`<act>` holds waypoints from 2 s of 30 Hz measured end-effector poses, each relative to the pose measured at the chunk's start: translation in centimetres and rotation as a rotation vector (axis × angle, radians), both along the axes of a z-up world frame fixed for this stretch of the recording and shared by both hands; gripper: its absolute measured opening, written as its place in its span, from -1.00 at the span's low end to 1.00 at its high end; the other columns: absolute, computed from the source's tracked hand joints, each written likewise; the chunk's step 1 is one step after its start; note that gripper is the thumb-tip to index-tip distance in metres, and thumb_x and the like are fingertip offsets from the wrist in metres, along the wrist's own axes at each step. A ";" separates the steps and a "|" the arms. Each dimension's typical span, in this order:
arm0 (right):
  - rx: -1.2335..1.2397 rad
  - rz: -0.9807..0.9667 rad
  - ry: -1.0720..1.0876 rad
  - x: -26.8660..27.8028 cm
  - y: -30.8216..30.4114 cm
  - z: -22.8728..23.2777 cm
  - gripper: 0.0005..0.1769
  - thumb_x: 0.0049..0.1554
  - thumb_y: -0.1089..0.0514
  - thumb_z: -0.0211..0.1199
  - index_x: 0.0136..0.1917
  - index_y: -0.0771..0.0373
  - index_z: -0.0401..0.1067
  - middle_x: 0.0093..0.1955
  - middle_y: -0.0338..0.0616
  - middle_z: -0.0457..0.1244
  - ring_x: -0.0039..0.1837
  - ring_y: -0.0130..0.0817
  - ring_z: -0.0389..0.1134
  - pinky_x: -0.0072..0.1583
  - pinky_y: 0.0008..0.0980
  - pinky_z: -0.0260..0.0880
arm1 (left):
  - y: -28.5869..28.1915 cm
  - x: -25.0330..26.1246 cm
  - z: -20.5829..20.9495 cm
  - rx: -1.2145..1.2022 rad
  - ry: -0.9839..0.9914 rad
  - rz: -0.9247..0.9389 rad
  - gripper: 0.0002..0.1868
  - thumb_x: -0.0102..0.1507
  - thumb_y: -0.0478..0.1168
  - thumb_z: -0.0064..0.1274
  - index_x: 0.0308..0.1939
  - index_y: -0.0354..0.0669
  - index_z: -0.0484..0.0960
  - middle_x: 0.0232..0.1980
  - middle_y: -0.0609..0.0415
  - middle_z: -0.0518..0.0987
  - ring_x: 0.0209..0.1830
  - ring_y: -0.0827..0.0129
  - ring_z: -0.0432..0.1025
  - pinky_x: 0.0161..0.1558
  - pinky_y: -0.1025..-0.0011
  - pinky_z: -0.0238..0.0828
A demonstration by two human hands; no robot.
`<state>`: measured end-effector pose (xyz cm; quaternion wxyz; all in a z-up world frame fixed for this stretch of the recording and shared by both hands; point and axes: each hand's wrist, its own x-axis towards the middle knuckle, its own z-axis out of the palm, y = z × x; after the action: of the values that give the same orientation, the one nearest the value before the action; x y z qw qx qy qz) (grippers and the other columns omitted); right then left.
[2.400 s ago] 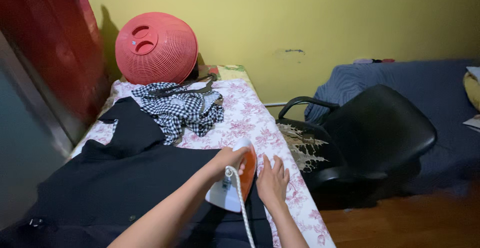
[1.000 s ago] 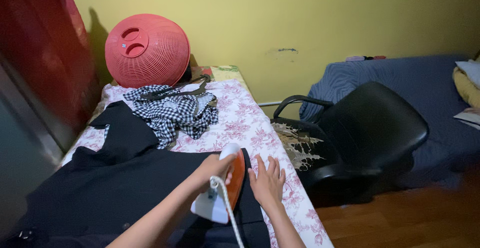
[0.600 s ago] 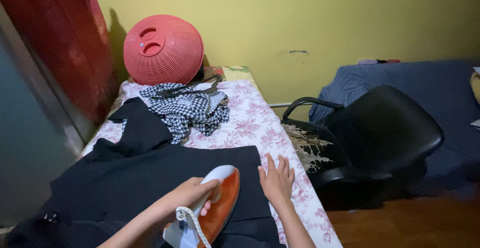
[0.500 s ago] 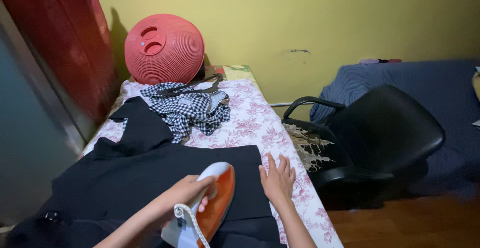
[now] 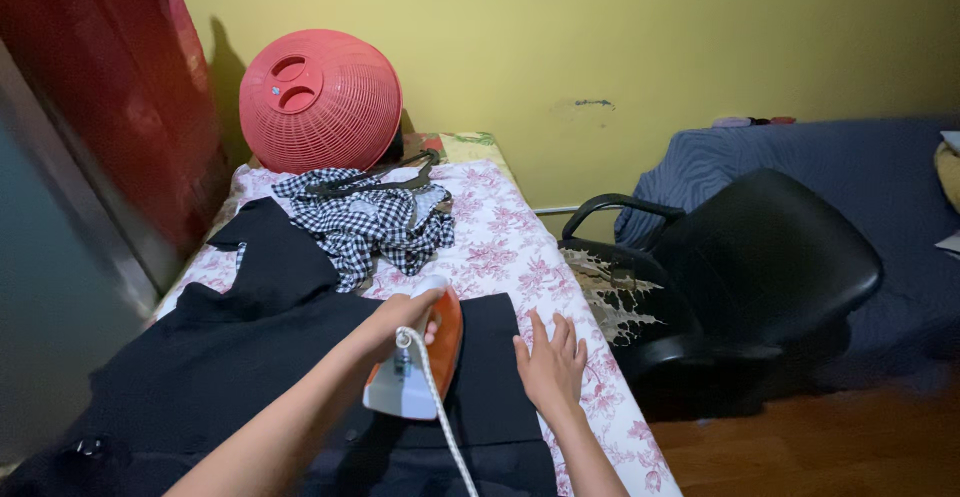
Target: The person irons a black shirt laid out on a bed using an electric iron. They move the iron back and forth across the shirt's surface, occasionally adjusting the fabric with their other hand to smooth it.
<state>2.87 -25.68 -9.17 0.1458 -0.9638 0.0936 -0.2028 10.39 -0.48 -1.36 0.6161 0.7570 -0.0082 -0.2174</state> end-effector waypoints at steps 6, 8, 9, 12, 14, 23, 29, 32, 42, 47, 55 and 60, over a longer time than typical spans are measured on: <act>0.009 0.010 -0.035 0.0 -0.1 -0.2 -0.36 0.22 -0.23 0.06 0.51 -0.04 0.20 0.52 0.08 -0.01 0.62 0.06 -0.12 0.50 0.23 -0.15 | 0.0 -1.5 0.2 0.033 -0.038 -0.058 -0.40 0.33 0.19 -0.02 -0.44 -0.35 0.57 -0.60 0.04 0.53 -0.71 0.40 0.41 -0.60 0.44 0.35; 0.000 0.009 -0.040 0.1 0.0 -0.4 -0.35 0.22 -0.23 0.06 0.51 -0.03 0.20 0.52 0.09 -0.01 0.61 0.08 -0.12 0.49 0.24 -0.14 | 0.0 -3.6 0.3 0.048 0.009 -0.070 -0.47 0.32 0.16 0.02 -0.38 -0.30 0.60 -0.56 0.06 0.56 -0.65 0.40 0.49 -0.57 0.44 0.41; 0.003 0.010 -0.046 0.1 -0.1 -0.6 -0.36 0.21 -0.23 0.07 0.50 -0.04 0.20 0.52 0.09 0.00 0.61 0.08 -0.11 0.49 0.24 -0.14 | -0.1 -4.8 0.3 0.056 0.011 -0.093 -0.48 0.32 0.15 0.02 -0.37 -0.29 0.60 -0.57 0.07 0.55 -0.65 0.41 0.48 -0.58 0.45 0.40; 0.006 0.013 -0.063 0.1 -0.2 -0.8 -0.37 0.21 -0.23 0.08 0.49 -0.07 0.22 0.52 0.10 0.01 0.60 0.08 -0.10 0.48 0.25 -0.12 | -0.4 -8.1 0.8 0.076 0.031 -0.144 -0.50 0.33 0.14 0.00 -0.37 -0.27 0.61 -0.57 0.10 0.54 -0.66 0.43 0.46 -0.60 0.47 0.37; -0.007 0.009 -0.071 0.2 -0.2 -0.9 -0.38 0.21 -0.23 0.08 0.48 -0.07 0.23 0.52 0.10 0.02 0.60 0.08 -0.09 0.48 0.26 -0.11 | -0.4 -9.8 1.2 0.071 0.063 -0.162 -0.51 0.35 0.13 -0.02 -0.37 -0.24 0.61 -0.57 0.10 0.54 -0.67 0.44 0.45 -0.59 0.48 0.38; -0.029 0.021 -0.081 0.0 -0.2 -1.0 -0.36 0.22 -0.24 0.06 0.50 -0.04 0.22 0.51 0.11 0.02 0.60 0.10 -0.09 0.48 0.26 -0.10 | 2.7 -10.6 0.8 -0.026 0.012 -0.008 -0.46 0.37 0.17 -0.05 -0.44 -0.23 0.57 -0.58 0.07 0.51 -0.73 0.45 0.35 -0.66 0.50 0.26; -0.014 0.011 -0.050 0.1 -0.2 -0.8 -0.36 0.22 -0.24 0.06 0.50 -0.04 0.20 0.52 0.10 -0.01 0.61 0.08 -0.12 0.48 0.24 -0.14 | 3.4 -5.1 -1.4 -0.152 -0.007 0.160 -0.53 0.29 0.14 0.04 -0.31 -0.26 0.59 -0.51 0.07 0.57 -0.59 0.39 0.49 -0.54 0.41 0.40; -0.002 0.006 -0.032 0.1 0.0 -0.7 -0.36 0.21 -0.24 0.06 0.50 -0.06 0.20 0.53 0.07 -0.01 0.61 0.05 -0.12 0.49 0.24 -0.15 | 3.2 -2.4 -1.9 -0.121 -0.036 0.251 -0.43 0.29 0.13 0.09 -0.30 -0.45 0.58 -0.49 0.01 0.60 -0.55 0.36 0.53 -0.47 0.39 0.48; -0.004 0.003 0.006 0.1 -0.1 -0.3 -0.38 0.23 -0.24 0.04 0.50 -0.08 0.19 0.53 0.06 -0.01 0.62 0.02 -0.13 0.49 0.25 -0.14 | 0.8 -3.2 -0.7 -0.133 0.031 0.396 -0.40 0.32 0.21 0.00 -0.11 -0.39 0.56 -0.40 0.00 0.62 -0.58 0.35 0.48 -0.48 0.33 0.37; -0.019 0.011 -0.028 0.1 -0.1 -0.6 -0.37 0.22 -0.24 0.06 0.50 -0.07 0.20 0.52 0.06 0.01 0.61 0.02 -0.11 0.48 0.27 -0.12 | -0.2 -7.2 0.4 -0.304 0.230 0.304 -0.44 0.36 0.15 -0.10 0.10 -0.33 0.51 -0.14 -0.05 0.70 -0.29 0.28 0.60 -0.15 0.28 0.59; -0.021 0.019 -0.079 -0.1 -0.3 -0.8 -0.38 0.20 -0.23 0.08 0.48 -0.07 0.24 0.49 0.06 0.03 0.58 0.01 -0.03 0.45 0.28 -0.06 | -2.8 -9.6 -2.6 -0.748 0.124 0.448 -0.52 0.36 0.01 -0.05 0.00 -0.47 0.48 -0.13 -0.17 0.65 -0.21 0.17 0.62 -0.13 0.21 0.59; -0.028 0.017 -0.103 0.1 -0.3 -1.0 -0.38 0.19 -0.24 0.09 0.47 -0.08 0.25 0.47 0.04 0.05 0.56 -0.01 0.00 0.45 0.26 -0.05 | -1.8 -5.2 -4.7 -0.696 -0.035 0.583 -0.58 0.36 -0.01 -0.04 -0.09 -0.41 0.47 -0.27 -0.17 0.62 -0.38 0.15 0.56 -0.33 0.22 0.56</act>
<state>2.99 -25.98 -10.15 0.1387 -0.9548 0.0749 -0.2519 5.16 -2.31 -6.06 0.8691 0.4793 0.1221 -0.0063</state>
